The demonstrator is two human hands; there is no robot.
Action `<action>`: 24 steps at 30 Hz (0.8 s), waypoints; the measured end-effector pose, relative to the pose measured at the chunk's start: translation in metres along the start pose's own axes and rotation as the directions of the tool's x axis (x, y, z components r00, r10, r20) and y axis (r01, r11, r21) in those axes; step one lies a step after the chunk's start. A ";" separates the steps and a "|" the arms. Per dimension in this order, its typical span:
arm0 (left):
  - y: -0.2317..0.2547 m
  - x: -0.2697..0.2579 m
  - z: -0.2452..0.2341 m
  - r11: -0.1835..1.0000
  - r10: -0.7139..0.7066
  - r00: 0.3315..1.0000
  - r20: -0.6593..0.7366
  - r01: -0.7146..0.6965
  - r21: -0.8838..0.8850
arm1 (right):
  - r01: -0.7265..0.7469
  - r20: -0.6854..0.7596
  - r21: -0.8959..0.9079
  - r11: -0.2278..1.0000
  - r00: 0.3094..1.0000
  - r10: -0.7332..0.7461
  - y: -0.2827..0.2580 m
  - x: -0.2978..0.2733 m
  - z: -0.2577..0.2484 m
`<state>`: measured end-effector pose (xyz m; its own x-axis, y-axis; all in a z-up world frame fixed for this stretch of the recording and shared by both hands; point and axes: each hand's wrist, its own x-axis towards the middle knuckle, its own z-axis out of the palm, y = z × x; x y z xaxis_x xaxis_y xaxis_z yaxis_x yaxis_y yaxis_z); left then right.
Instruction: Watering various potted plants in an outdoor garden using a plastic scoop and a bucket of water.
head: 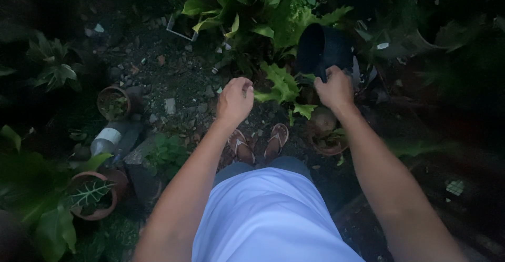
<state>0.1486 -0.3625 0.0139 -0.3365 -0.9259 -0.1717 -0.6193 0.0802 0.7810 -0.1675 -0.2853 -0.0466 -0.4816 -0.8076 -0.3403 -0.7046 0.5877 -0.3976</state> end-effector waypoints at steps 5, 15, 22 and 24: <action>0.000 0.000 0.002 0.999 0.038 0.999 -0.018 -0.038 0.012 | 0.113 -0.098 -0.125 0.986 0.987 -0.126 -0.003 0.006 0.001; 0.002 -0.003 -0.005 0.999 0.022 0.999 -0.044 -0.021 0.032 | 0.068 0.016 -0.129 0.989 0.998 -0.066 -0.064 -0.006 -0.038; -0.008 -0.005 0.000 0.999 0.036 0.998 -0.055 -0.034 0.032 | 0.259 -0.152 -0.132 0.957 0.949 -0.277 -0.012 0.016 -0.003; -0.012 -0.007 0.003 1.000 0.006 0.998 -0.063 -0.007 -0.012 | 0.265 -0.166 -0.120 0.957 0.945 -0.283 -0.006 0.015 0.000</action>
